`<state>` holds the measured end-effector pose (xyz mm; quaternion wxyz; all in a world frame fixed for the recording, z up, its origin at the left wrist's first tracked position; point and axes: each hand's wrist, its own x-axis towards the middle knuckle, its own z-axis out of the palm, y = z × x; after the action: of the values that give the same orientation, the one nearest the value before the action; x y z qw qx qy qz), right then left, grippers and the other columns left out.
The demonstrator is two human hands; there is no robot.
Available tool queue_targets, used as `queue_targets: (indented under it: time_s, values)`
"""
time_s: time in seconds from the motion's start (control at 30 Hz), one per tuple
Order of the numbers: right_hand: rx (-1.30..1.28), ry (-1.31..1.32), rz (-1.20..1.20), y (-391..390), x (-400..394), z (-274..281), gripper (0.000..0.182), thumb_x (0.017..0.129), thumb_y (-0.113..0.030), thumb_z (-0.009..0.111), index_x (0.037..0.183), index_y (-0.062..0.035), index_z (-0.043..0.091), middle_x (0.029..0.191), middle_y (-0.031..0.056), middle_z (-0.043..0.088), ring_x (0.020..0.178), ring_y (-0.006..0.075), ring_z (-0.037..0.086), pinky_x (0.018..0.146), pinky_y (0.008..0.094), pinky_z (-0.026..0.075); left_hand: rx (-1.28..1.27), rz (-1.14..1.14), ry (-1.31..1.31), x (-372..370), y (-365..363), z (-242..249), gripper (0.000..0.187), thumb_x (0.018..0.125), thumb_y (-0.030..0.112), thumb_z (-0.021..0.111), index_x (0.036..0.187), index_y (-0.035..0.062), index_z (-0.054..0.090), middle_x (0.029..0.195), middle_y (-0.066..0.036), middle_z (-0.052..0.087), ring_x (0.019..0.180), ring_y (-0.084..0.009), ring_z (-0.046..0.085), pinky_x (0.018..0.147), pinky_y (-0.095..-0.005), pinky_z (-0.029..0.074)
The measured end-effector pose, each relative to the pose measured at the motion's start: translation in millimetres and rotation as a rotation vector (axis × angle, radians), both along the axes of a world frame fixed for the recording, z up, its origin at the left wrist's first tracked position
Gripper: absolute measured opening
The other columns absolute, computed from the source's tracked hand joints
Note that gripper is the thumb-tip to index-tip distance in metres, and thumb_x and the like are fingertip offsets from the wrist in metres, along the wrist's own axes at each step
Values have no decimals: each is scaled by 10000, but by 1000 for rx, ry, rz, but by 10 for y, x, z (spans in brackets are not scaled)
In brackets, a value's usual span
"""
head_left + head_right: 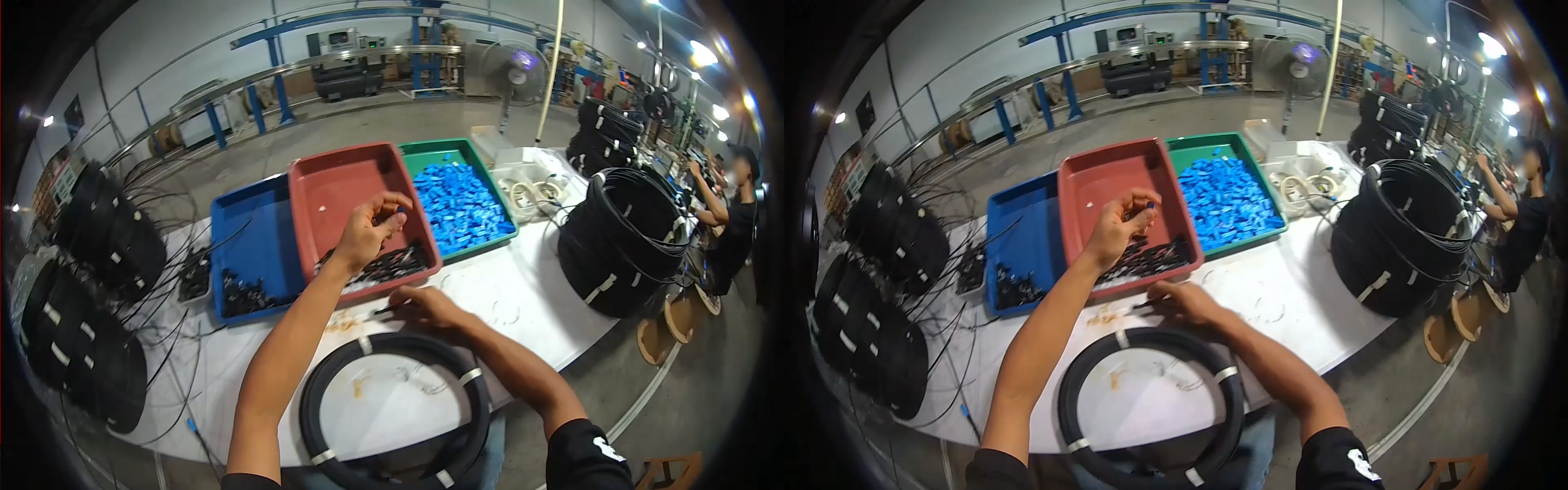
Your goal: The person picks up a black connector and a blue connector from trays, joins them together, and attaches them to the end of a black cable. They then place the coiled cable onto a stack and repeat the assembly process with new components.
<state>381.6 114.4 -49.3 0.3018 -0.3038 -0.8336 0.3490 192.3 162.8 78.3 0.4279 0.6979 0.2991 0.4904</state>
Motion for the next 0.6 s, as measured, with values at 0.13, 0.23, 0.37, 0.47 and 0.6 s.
queue_targets:
  time_s: [0.13, 0.23, 0.37, 0.47, 0.6]
  values:
    - [-76, -7, -117, -146, -84, 147, 291, 891, -58, 672, 1176, -81, 617, 1055, 173, 714, 981, 304, 703, 826, 375, 550, -60, 54, -219, -581, -697, -225, 158, 880, -60, 698, 978, 27, 609, 878, -51, 684, 800, -117, 674, 727, -246, 566]
    - [-49, -117, -6, 82, -73, 173, 378, 826, 67, 601, 1186, -45, 584, 1061, 172, 710, 1057, 284, 680, 910, 372, 516, -10, 135, -207, -908, -973, -533, 173, 849, -93, 713, 924, 5, 592, 867, -86, 704, 775, -151, 711, 723, -268, 586]
    - [-47, -141, 127, 146, -116, 275, 394, 815, 79, 600, 1186, -35, 540, 1039, 168, 715, 1062, 284, 681, 909, 377, 516, 44, 243, -115, -1060, -1088, -872, 191, 834, -50, 756, 904, 3, 587, 834, -94, 710, 830, -179, 739, 747, -277, 587]
    - [17, -84, -21, 65, -158, 131, 344, 852, 54, 642, 1172, -34, 553, 1065, 185, 706, 1059, 276, 685, 908, 383, 523, 82, 312, -90, -1040, -1076, -1082, 210, 855, -8, 755, 919, 13, 556, 938, -114, 705, 856, -181, 738, 762, -278, 587]
    - [27, 20, -31, -93, -214, 195, 359, 874, 148, 592, 1187, -25, 572, 1095, 145, 686, 1059, 258, 700, 880, 345, 575, 5, 257, -160, -974, -979, -1265, 190, 890, -37, 696, 927, 17, 518, 1025, -136, 681, 895, -181, 725, 775, -277, 589]
